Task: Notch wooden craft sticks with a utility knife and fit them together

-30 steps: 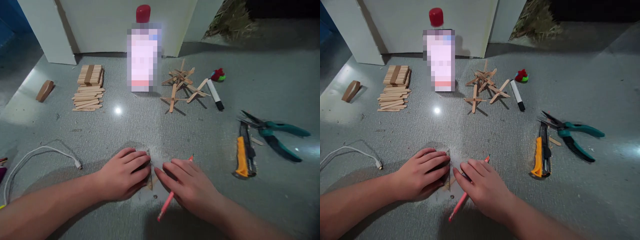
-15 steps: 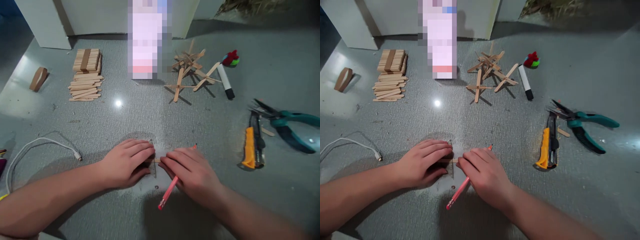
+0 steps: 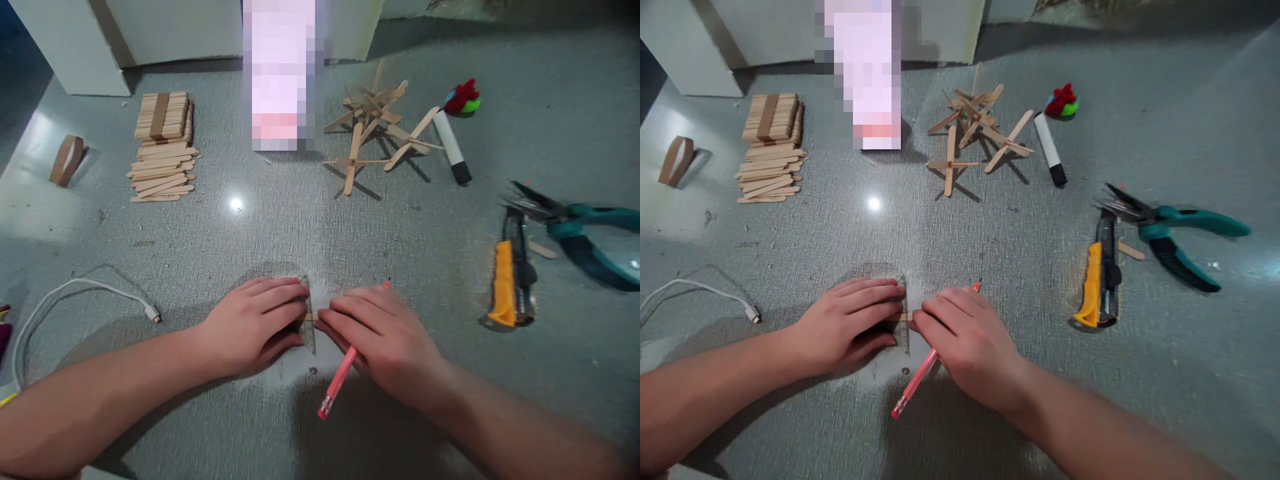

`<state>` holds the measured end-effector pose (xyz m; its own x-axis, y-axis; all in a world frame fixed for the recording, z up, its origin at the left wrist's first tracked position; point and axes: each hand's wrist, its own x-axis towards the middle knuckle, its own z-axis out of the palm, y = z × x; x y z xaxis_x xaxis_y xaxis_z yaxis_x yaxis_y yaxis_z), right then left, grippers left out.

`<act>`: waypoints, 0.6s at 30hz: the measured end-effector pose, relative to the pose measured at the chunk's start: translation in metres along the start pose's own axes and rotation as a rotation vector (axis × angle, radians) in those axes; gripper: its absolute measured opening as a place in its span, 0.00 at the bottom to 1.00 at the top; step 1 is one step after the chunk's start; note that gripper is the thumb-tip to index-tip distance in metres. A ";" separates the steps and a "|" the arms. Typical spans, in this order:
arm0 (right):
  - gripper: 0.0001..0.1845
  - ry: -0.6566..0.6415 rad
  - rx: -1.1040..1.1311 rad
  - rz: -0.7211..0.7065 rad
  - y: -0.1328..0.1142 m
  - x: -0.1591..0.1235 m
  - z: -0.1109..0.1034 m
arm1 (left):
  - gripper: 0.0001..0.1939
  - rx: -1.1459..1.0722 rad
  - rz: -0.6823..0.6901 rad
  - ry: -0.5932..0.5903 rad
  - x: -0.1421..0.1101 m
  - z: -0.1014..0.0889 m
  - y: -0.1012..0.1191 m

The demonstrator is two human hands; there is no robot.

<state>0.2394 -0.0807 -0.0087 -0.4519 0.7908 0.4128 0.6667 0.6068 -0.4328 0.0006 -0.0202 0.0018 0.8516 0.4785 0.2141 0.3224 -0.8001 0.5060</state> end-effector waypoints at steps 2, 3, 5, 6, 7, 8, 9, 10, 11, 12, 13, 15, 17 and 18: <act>0.07 0.003 -0.005 -0.002 0.000 -0.001 0.000 | 0.16 -0.006 -0.003 -0.005 -0.001 0.000 0.000; 0.07 0.004 -0.007 -0.005 0.000 -0.001 0.000 | 0.16 -0.008 -0.005 -0.006 -0.001 0.000 0.000; 0.07 0.001 -0.011 -0.003 0.000 -0.003 0.000 | 0.16 -0.007 -0.003 -0.008 -0.002 -0.001 -0.001; 0.07 -0.003 -0.011 0.002 0.001 -0.004 0.001 | 0.17 -0.003 0.000 -0.008 -0.002 -0.001 -0.001; 0.07 -0.009 -0.010 0.008 0.001 -0.005 0.001 | 0.17 0.005 0.005 -0.010 -0.003 -0.002 -0.001; 0.07 -0.016 -0.006 0.018 0.001 -0.005 0.000 | 0.17 0.018 0.010 -0.011 -0.003 -0.002 -0.001; 0.07 -0.023 -0.001 0.028 0.002 -0.006 0.000 | 0.18 0.035 0.014 -0.010 -0.003 -0.003 -0.001; 0.08 -0.030 0.003 0.038 0.002 -0.007 -0.001 | 0.19 0.053 0.018 -0.010 -0.003 -0.003 -0.001; 0.08 -0.032 0.005 0.043 0.002 -0.007 -0.001 | 0.21 0.070 0.020 -0.009 -0.003 -0.004 -0.001; 0.09 -0.030 0.002 0.048 0.001 -0.008 -0.002 | 0.22 0.083 0.022 -0.008 -0.003 -0.004 -0.001; 0.09 -0.025 -0.002 0.052 0.001 -0.007 -0.002 | 0.23 0.096 0.022 -0.006 -0.003 -0.005 0.000; 0.10 -0.017 -0.008 0.057 0.000 -0.006 -0.003 | 0.24 0.133 0.017 0.006 -0.002 -0.005 0.002; 0.10 -0.015 -0.006 0.062 -0.001 -0.004 -0.003 | 0.26 0.194 0.000 0.019 -0.001 -0.004 0.005; 0.10 -0.014 -0.001 0.062 -0.001 -0.003 -0.003 | 0.27 0.224 -0.011 0.024 -0.001 -0.004 0.006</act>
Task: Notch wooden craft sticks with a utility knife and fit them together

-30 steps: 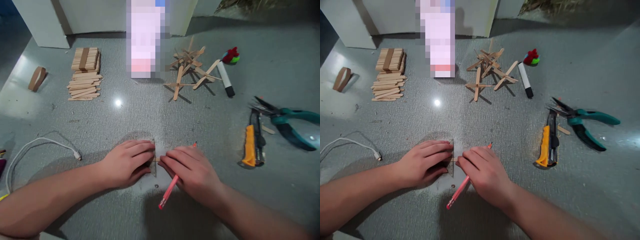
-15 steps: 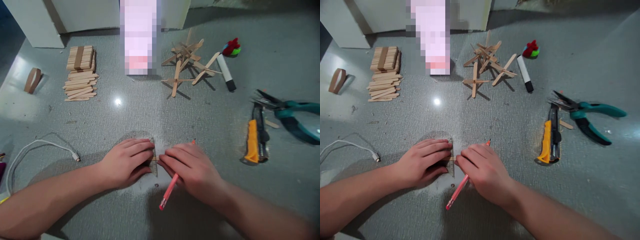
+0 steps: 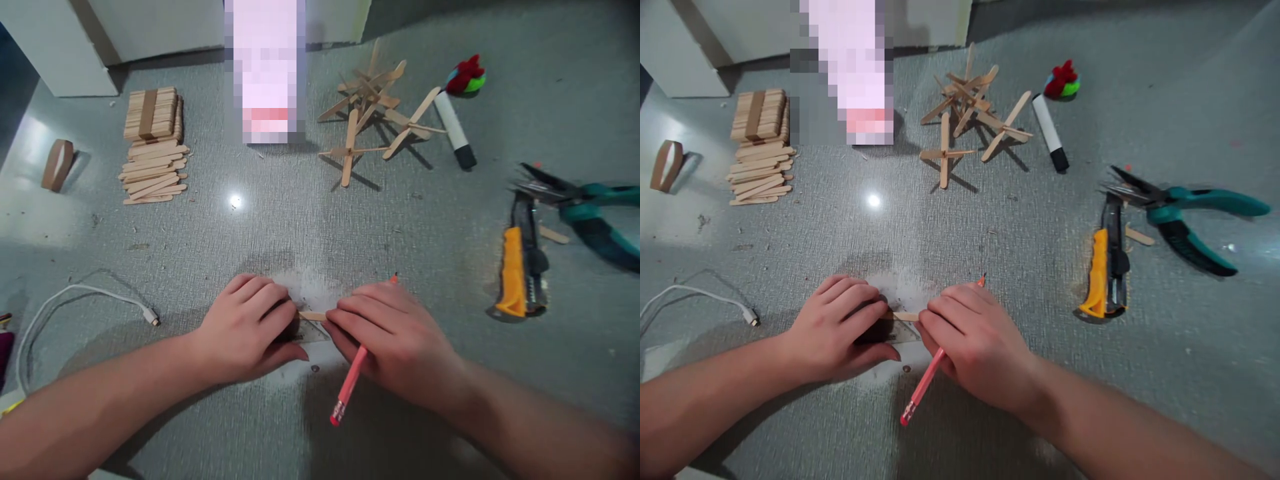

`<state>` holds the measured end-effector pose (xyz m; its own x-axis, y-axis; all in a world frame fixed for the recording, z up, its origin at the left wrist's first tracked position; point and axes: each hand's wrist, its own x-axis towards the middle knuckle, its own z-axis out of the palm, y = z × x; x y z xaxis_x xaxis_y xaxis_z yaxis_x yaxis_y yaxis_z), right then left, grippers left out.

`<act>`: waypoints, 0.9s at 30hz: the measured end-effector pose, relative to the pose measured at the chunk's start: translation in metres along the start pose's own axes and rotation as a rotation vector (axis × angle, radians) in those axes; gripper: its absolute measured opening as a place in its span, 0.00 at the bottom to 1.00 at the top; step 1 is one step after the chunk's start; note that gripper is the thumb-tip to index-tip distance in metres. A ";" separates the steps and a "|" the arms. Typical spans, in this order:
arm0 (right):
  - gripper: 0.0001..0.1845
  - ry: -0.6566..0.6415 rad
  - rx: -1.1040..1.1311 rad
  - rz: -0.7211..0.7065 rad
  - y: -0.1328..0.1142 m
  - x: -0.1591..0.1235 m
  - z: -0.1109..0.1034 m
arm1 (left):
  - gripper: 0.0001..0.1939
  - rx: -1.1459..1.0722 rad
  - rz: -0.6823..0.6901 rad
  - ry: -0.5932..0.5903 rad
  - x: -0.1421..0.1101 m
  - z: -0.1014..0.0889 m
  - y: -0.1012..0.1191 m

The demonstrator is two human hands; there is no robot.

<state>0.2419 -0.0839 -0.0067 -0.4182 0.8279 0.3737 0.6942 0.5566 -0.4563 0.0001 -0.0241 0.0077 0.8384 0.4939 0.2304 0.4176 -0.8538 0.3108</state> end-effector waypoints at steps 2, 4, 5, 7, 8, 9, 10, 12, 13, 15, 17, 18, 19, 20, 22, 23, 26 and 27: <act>0.10 0.007 0.011 -0.006 0.000 0.001 0.000 | 0.29 0.050 -0.022 0.009 0.000 0.000 0.003; 0.10 0.020 0.016 -0.017 0.000 0.001 0.000 | 0.31 0.095 -0.033 0.025 -0.002 -0.001 0.005; 0.09 0.024 0.016 -0.020 0.000 0.000 0.000 | 0.31 0.117 -0.034 0.031 -0.002 -0.001 0.006; 0.09 0.021 0.013 -0.018 0.000 -0.002 0.001 | 0.32 0.154 -0.035 0.034 -0.004 -0.003 0.008; 0.09 0.016 0.012 -0.015 0.001 -0.002 0.000 | 0.32 0.163 -0.034 0.032 -0.004 -0.004 0.008; 0.09 0.008 0.012 -0.012 0.001 -0.003 0.000 | 0.30 0.158 -0.022 0.032 -0.004 -0.005 0.008; 0.10 0.000 0.012 -0.008 0.001 -0.004 0.000 | 0.27 0.139 -0.001 0.033 -0.004 -0.006 0.008; 0.10 -0.011 0.011 -0.004 0.001 -0.004 0.000 | 0.17 0.067 0.049 0.038 -0.004 -0.006 0.007; 0.11 -0.014 0.011 -0.003 0.001 -0.004 0.000 | 0.13 0.026 0.069 0.040 -0.004 -0.006 0.007; 0.11 -0.014 0.012 -0.002 0.001 -0.004 -0.001 | 0.10 -0.020 0.071 0.041 -0.005 -0.006 0.007; 0.10 -0.015 0.014 -0.006 0.001 -0.005 -0.001 | 0.11 0.002 0.051 0.043 -0.007 -0.005 0.009; 0.10 -0.015 0.014 -0.006 0.001 -0.005 0.000 | 0.12 0.026 0.043 0.045 -0.008 -0.005 0.010; 0.10 -0.016 0.015 -0.007 0.001 -0.005 0.000 | 0.12 0.049 0.037 0.049 -0.009 -0.005 0.011; 0.10 -0.017 0.015 -0.006 0.001 -0.006 -0.001 | 0.12 0.067 0.035 0.052 -0.010 -0.004 0.013; 0.10 -0.019 0.018 -0.007 0.001 -0.006 -0.001 | 0.13 0.081 0.037 0.055 -0.011 -0.004 0.015; 0.10 -0.020 0.020 -0.008 0.001 -0.006 -0.001 | 0.14 0.082 0.038 0.053 -0.011 -0.004 0.016; 0.08 -0.015 0.024 -0.013 0.001 -0.005 -0.002 | 0.14 0.092 0.047 0.052 -0.010 -0.005 0.017; 0.07 -0.014 0.024 -0.012 0.001 -0.005 -0.002 | 0.14 0.099 0.050 0.053 -0.010 -0.005 0.017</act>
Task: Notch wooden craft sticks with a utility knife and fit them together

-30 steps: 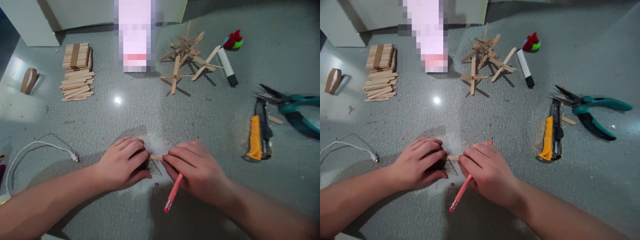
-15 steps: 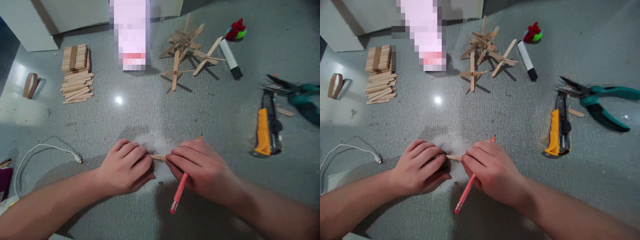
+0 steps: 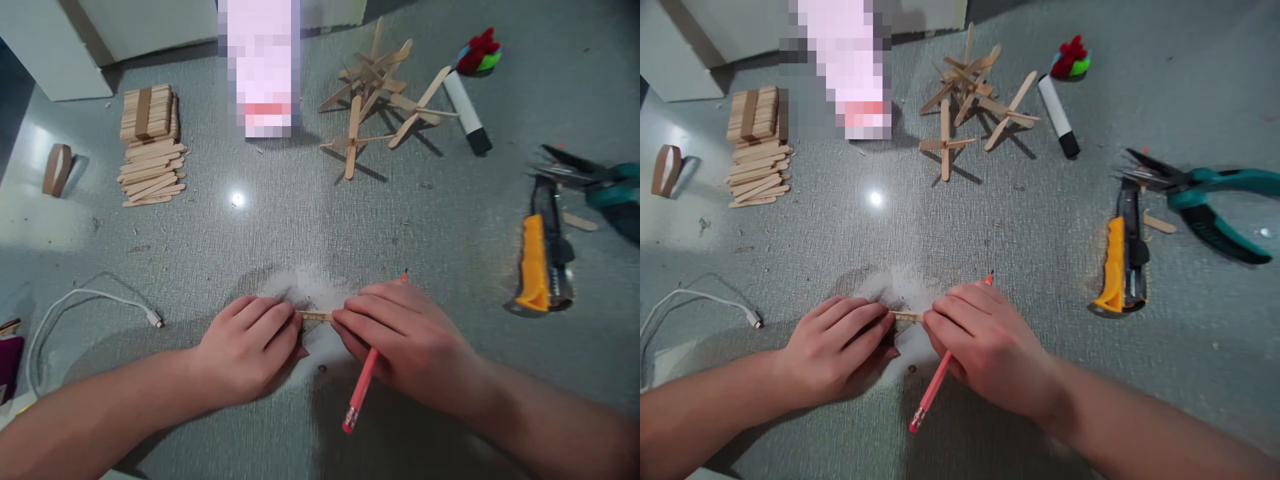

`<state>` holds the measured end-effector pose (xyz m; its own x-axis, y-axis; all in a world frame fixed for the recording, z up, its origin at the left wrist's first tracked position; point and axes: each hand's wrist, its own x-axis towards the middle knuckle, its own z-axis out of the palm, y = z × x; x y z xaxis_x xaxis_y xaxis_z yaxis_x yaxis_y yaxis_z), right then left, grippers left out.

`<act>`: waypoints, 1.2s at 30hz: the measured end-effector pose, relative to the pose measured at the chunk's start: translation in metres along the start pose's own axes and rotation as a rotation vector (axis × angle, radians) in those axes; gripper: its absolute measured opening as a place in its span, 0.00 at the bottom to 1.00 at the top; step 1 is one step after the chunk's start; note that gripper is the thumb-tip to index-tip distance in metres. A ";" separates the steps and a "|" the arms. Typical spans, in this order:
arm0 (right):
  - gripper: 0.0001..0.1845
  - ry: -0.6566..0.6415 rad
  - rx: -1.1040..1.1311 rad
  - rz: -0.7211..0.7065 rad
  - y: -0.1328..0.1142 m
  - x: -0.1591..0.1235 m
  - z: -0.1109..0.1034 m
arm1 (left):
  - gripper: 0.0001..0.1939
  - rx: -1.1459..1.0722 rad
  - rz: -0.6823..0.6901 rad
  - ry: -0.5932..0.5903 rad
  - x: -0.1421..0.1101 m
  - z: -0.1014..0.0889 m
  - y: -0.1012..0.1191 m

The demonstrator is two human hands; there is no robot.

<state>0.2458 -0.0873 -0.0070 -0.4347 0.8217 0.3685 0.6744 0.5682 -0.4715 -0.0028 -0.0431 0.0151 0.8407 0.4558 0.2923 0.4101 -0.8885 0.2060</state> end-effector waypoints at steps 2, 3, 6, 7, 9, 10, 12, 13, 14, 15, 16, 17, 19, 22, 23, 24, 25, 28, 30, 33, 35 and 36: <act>0.07 0.001 0.000 0.006 0.000 0.000 0.000 | 0.14 0.010 0.004 -0.001 0.000 0.000 -0.001; 0.07 0.000 0.001 0.007 0.000 0.000 0.000 | 0.14 0.011 0.005 -0.002 0.000 0.000 -0.001; 0.07 -0.004 0.004 0.006 0.000 -0.001 0.000 | 0.13 -0.016 0.015 -0.006 0.001 0.001 -0.002; 0.07 -0.008 0.005 0.003 0.000 -0.001 0.000 | 0.12 -0.029 0.027 -0.009 0.001 0.001 -0.002; 0.07 -0.017 0.009 -0.005 0.001 -0.002 0.000 | 0.11 -0.053 0.055 -0.019 0.001 0.001 -0.003; 0.08 -0.020 0.011 -0.010 0.001 -0.002 0.000 | 0.11 -0.060 0.065 -0.026 0.002 0.001 -0.004; 0.09 -0.025 0.013 -0.019 0.002 -0.002 0.000 | 0.12 -0.075 0.072 -0.046 0.002 0.001 -0.005; 0.09 -0.027 0.013 -0.025 0.002 -0.002 -0.001 | 0.12 -0.088 0.071 -0.054 0.002 0.000 -0.006; 0.09 -0.027 0.010 -0.029 0.002 -0.002 -0.001 | 0.12 -0.109 0.067 -0.060 0.003 0.000 -0.007; 0.09 -0.026 0.006 -0.031 0.002 -0.002 -0.001 | 0.12 -0.136 0.062 -0.062 0.003 0.000 -0.008; 0.10 -0.024 0.001 -0.032 0.002 -0.002 -0.002 | 0.12 -0.171 0.054 -0.060 0.003 0.000 -0.009; 0.10 -0.022 -0.002 -0.031 0.002 -0.002 -0.002 | 0.12 -0.208 0.049 -0.055 0.003 0.000 -0.010; 0.10 -0.023 -0.006 -0.023 0.002 -0.002 -0.003 | 0.12 -0.279 0.040 -0.050 0.003 0.001 -0.011; 0.12 -0.030 -0.001 -0.009 0.001 -0.002 -0.003 | 0.12 -0.339 0.042 -0.060 0.002 0.002 -0.012; 0.12 -0.032 0.002 -0.006 0.001 -0.002 -0.004 | 0.12 -0.349 0.039 -0.062 0.002 0.003 -0.013; 0.12 -0.038 0.005 -0.006 0.002 -0.001 -0.004 | 0.12 -0.359 0.035 -0.061 0.001 0.004 -0.013; 0.12 -0.046 0.006 -0.006 0.002 -0.001 -0.004 | 0.11 -0.369 0.032 -0.061 0.001 0.004 -0.013; 0.12 -0.066 0.016 -0.002 0.002 -0.001 -0.005 | 0.10 -0.402 0.023 -0.061 -0.001 0.006 -0.014; 0.12 -0.072 0.022 0.000 0.002 0.000 -0.006 | 0.10 -0.413 0.012 -0.065 -0.002 0.007 -0.015; 0.14 -0.079 0.025 0.004 0.002 0.000 -0.007 | 0.10 -0.404 -0.005 -0.062 -0.001 0.006 -0.015; 0.13 -0.075 0.028 0.011 0.002 0.000 -0.007 | 0.10 -0.381 -0.008 -0.058 0.000 0.005 -0.015; 0.13 -0.069 0.030 0.017 0.002 0.000 -0.007 | 0.09 -0.371 -0.010 -0.058 0.000 0.005 -0.015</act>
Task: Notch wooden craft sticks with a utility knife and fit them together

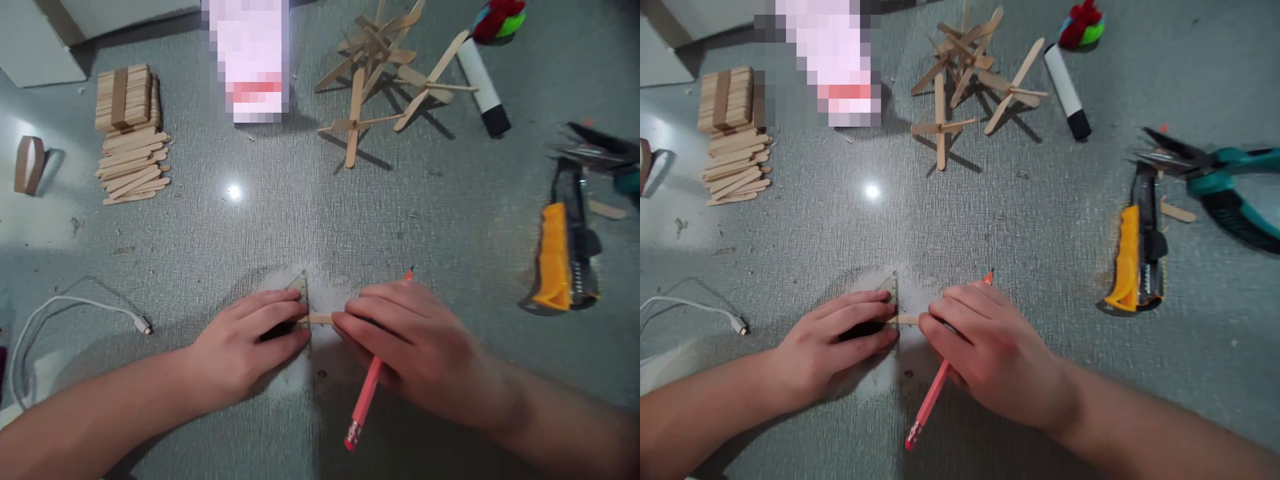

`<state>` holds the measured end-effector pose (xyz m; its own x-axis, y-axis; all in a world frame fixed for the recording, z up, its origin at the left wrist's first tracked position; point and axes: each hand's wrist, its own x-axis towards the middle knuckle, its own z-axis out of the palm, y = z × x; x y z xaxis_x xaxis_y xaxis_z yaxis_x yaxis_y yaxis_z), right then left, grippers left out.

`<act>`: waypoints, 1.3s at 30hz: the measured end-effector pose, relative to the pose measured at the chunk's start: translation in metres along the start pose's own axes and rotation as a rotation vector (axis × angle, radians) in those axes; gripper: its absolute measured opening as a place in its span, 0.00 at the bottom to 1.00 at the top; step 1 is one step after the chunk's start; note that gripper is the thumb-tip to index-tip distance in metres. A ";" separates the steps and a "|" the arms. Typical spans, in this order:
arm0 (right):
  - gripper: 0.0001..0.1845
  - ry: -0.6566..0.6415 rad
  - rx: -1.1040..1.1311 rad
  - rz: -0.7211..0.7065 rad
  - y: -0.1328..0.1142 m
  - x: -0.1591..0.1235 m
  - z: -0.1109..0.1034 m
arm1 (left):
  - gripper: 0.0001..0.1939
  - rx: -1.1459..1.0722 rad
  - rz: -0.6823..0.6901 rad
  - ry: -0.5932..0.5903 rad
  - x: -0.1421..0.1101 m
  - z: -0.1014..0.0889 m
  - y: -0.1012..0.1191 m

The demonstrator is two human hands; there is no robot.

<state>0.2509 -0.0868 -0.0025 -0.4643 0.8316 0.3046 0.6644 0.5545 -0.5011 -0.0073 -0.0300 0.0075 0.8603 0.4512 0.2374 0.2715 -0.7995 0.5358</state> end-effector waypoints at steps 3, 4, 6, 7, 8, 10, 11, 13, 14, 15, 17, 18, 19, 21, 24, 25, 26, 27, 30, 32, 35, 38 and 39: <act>0.12 0.009 0.009 0.013 0.001 -0.001 0.001 | 0.09 0.002 -0.008 0.003 0.001 0.000 0.000; 0.12 0.010 0.014 0.014 0.001 -0.001 0.002 | 0.10 -0.009 -0.011 0.001 0.000 0.000 0.000; 0.12 0.014 0.023 0.009 0.001 -0.002 0.002 | 0.12 -0.038 -0.013 -0.013 0.000 0.000 0.000; 0.11 0.017 0.027 0.006 0.001 -0.002 0.002 | 0.13 -0.053 -0.014 -0.015 0.000 0.000 0.000; 0.10 0.022 0.032 0.005 0.001 -0.003 0.002 | 0.13 -0.064 -0.016 -0.016 0.000 -0.001 0.000; 0.10 0.029 0.044 0.008 0.001 -0.003 0.002 | 0.12 -0.068 -0.015 -0.009 0.001 -0.001 0.000; 0.09 0.031 0.048 0.011 0.001 -0.003 0.002 | 0.12 -0.063 -0.014 -0.006 0.002 -0.001 0.000; 0.10 0.030 0.050 0.013 0.000 -0.002 0.002 | 0.11 -0.055 -0.015 0.006 0.002 -0.001 0.000; 0.10 0.029 0.050 0.012 0.000 -0.002 0.002 | 0.10 -0.055 -0.016 0.007 0.003 0.000 0.000; 0.10 0.028 0.050 0.012 0.000 -0.002 0.002 | 0.10 -0.057 -0.018 0.010 0.003 0.000 -0.001; 0.09 0.027 0.051 0.008 0.000 -0.002 0.002 | 0.10 -0.064 -0.018 0.012 0.003 0.001 -0.001; 0.09 0.026 0.049 0.007 0.000 -0.003 0.002 | 0.10 -0.068 -0.018 0.010 0.003 0.001 -0.001; 0.09 0.026 0.048 0.004 0.001 -0.003 0.002 | 0.10 -0.071 -0.019 0.009 0.003 0.001 -0.001; 0.09 0.027 0.045 0.001 0.001 -0.003 0.002 | 0.10 -0.077 -0.018 0.014 0.003 0.001 -0.001; 0.10 0.026 0.038 0.003 0.001 -0.002 0.002 | 0.10 -0.087 -0.016 0.017 0.003 0.000 -0.001; 0.10 0.026 0.036 0.005 0.001 -0.002 0.002 | 0.10 -0.089 -0.017 0.017 0.003 0.000 -0.001; 0.10 0.026 0.034 0.007 0.001 -0.002 0.002 | 0.10 -0.089 -0.019 0.015 0.003 0.001 -0.002; 0.10 0.026 0.034 0.007 0.001 -0.002 0.002 | 0.10 -0.088 -0.021 0.014 0.002 0.001 -0.002; 0.09 0.025 0.033 0.005 0.001 -0.003 0.002 | 0.09 -0.090 -0.019 0.009 0.002 0.002 -0.002; 0.08 0.015 0.038 0.005 0.002 -0.004 0.002 | 0.09 -0.093 -0.016 0.013 0.003 0.002 -0.002; 0.08 0.009 0.043 0.004 0.002 -0.004 0.001 | 0.09 -0.091 -0.016 0.017 0.003 0.001 -0.001; 0.09 0.017 0.039 0.001 0.001 -0.003 0.001 | 0.09 -0.088 -0.017 0.012 0.004 0.001 -0.001; 0.09 0.016 0.037 0.001 0.001 -0.003 0.000 | 0.09 -0.087 -0.018 0.015 0.004 0.001 -0.001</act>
<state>0.2527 -0.0883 -0.0043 -0.4535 0.8330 0.3170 0.6428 0.5521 -0.5310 -0.0039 -0.0277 0.0066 0.8488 0.4716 0.2391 0.2475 -0.7540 0.6085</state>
